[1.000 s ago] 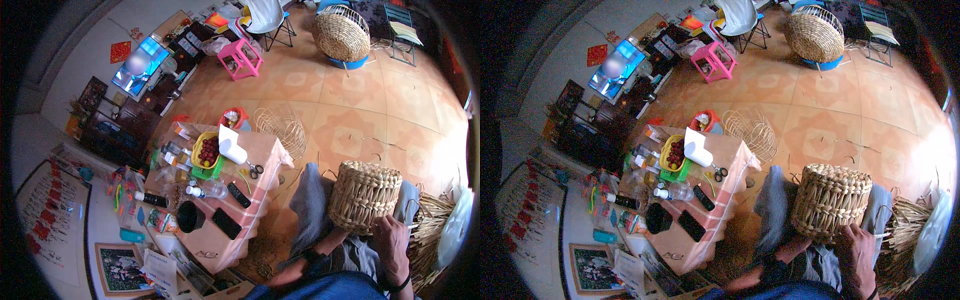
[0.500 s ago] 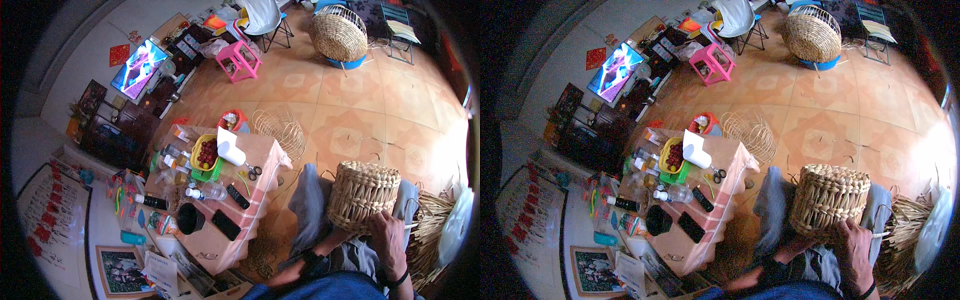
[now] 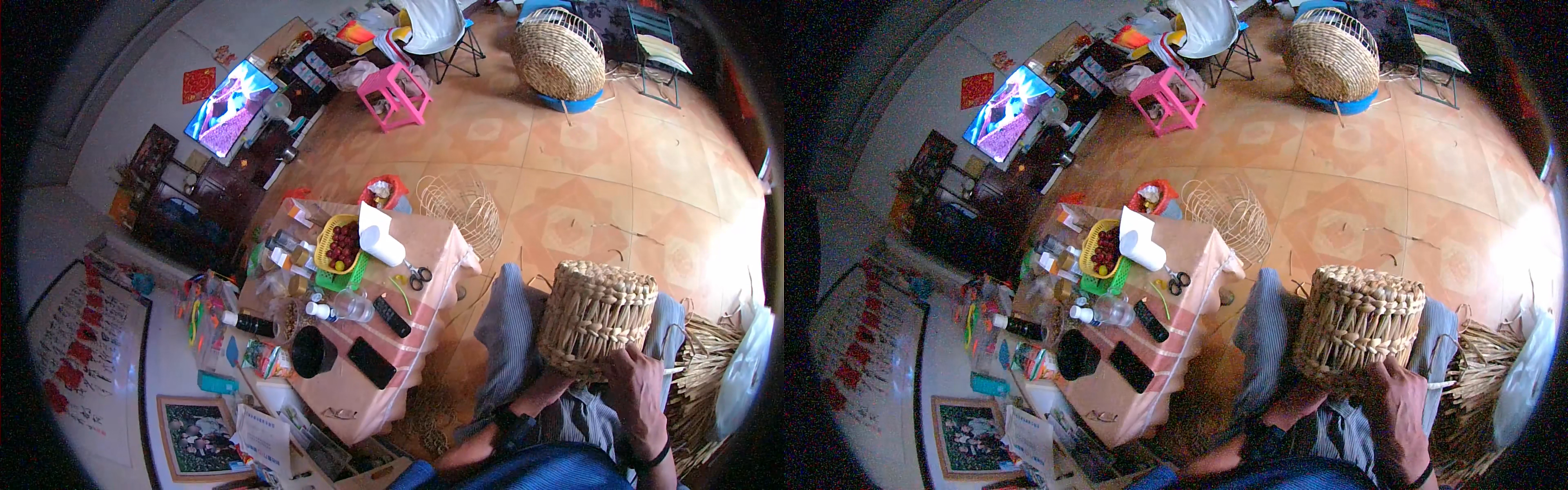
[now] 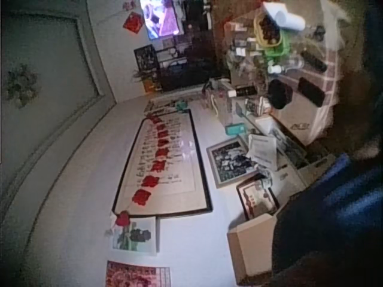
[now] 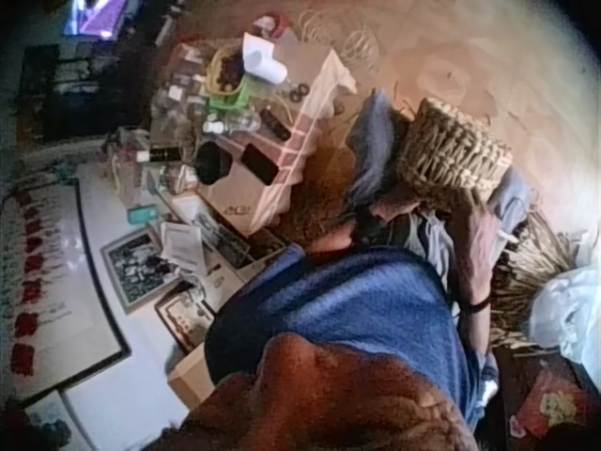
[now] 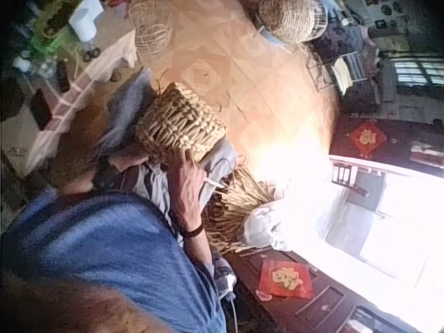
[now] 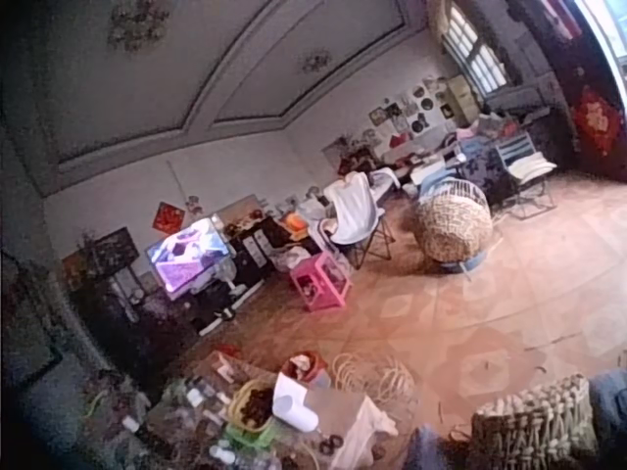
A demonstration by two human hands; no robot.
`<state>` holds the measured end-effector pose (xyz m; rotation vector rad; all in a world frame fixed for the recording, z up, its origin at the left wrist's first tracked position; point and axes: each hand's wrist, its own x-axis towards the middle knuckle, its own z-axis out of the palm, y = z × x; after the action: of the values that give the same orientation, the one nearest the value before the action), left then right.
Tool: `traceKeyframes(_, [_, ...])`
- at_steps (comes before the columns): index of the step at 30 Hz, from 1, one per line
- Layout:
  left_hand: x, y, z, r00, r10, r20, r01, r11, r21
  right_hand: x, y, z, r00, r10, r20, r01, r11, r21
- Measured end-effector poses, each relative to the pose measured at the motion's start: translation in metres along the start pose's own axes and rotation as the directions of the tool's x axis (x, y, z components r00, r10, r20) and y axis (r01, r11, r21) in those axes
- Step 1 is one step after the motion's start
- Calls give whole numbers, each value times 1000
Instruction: The recorder is weaving a basket out of straw or wicker material by hand.
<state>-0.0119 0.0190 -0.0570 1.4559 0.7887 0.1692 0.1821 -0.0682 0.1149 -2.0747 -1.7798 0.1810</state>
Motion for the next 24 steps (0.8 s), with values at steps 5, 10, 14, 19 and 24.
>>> traceKeyframes(5, [1,-1,-5,987,155,-39,-142,962,233,4,-22,-48,997,81,-11,-78,984,159])
traceKeyframes(10, [-17,-8,-9,951,308,-23,-236,770,592,2,4,-49,993,87,-77,-75,986,147])
traceKeyframes(14, [-29,-4,-13,927,371,49,-263,553,791,-16,15,-50,994,89,65,-106,936,334])
traceKeyframes(19, [-6,-12,-24,788,613,55,-314,323,893,-41,12,-46,988,103,116,-151,799,583])
traceKeyframes(24, [-29,-7,-36,841,534,88,-234,212,949,-37,16,-39,983,175,60,-173,760,626])
